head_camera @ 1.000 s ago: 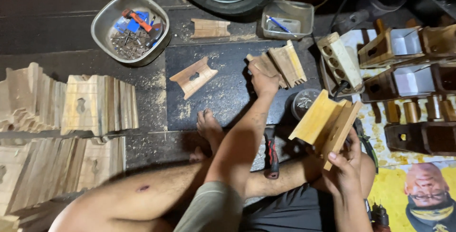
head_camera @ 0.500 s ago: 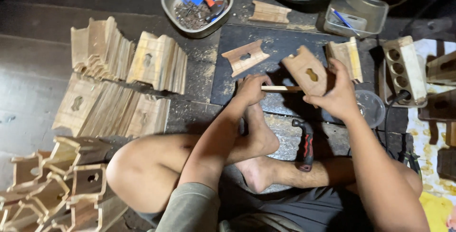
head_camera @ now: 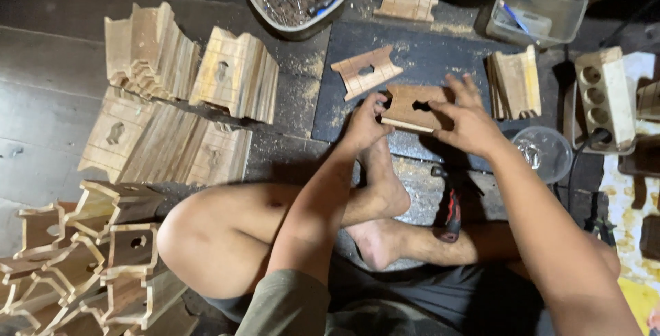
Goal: The person sits on the floor and assembles small wooden frames by hand. They pick up nails from a container, place them into pre-drilled holes on the wooden pieces, and hammer them in to secure the joints. The person repeats this process for multiple frames, stacking the completed ones nearby.
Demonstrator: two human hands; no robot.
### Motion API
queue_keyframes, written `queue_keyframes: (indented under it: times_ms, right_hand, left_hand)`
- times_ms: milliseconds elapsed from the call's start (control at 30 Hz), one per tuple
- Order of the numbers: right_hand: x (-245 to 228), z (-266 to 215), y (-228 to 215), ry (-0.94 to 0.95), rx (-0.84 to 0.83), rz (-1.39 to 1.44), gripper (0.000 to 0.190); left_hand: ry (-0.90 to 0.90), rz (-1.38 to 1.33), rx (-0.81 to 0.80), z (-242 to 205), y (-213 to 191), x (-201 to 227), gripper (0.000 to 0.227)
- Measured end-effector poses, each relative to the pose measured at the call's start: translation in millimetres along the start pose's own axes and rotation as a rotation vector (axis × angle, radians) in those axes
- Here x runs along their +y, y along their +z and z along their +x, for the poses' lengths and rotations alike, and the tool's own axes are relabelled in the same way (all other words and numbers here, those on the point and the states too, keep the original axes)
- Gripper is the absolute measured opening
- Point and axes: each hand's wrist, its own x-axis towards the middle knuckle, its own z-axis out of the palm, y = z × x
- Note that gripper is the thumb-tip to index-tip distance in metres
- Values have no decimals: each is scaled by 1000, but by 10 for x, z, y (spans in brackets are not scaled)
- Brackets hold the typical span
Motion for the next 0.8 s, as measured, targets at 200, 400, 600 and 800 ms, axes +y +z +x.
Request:
queue_keyframes:
  times_ms: [200, 400, 600, 800]
  right_hand:
    - [424, -446, 571, 162, 417, 169, 48]
    - [404, -523, 571, 229, 471, 299, 31]
    - [448, -601, 643, 170, 541, 351, 37]
    - [443, -598, 613, 164, 535, 333, 26]
  left_hand:
    - [4, 57, 46, -7, 56, -69, 48]
    - [47, 236, 26, 20, 59, 57, 43]
    - [45, 449, 45, -60, 40, 69, 31]
    - [10, 434, 52, -102, 157, 55, 28]
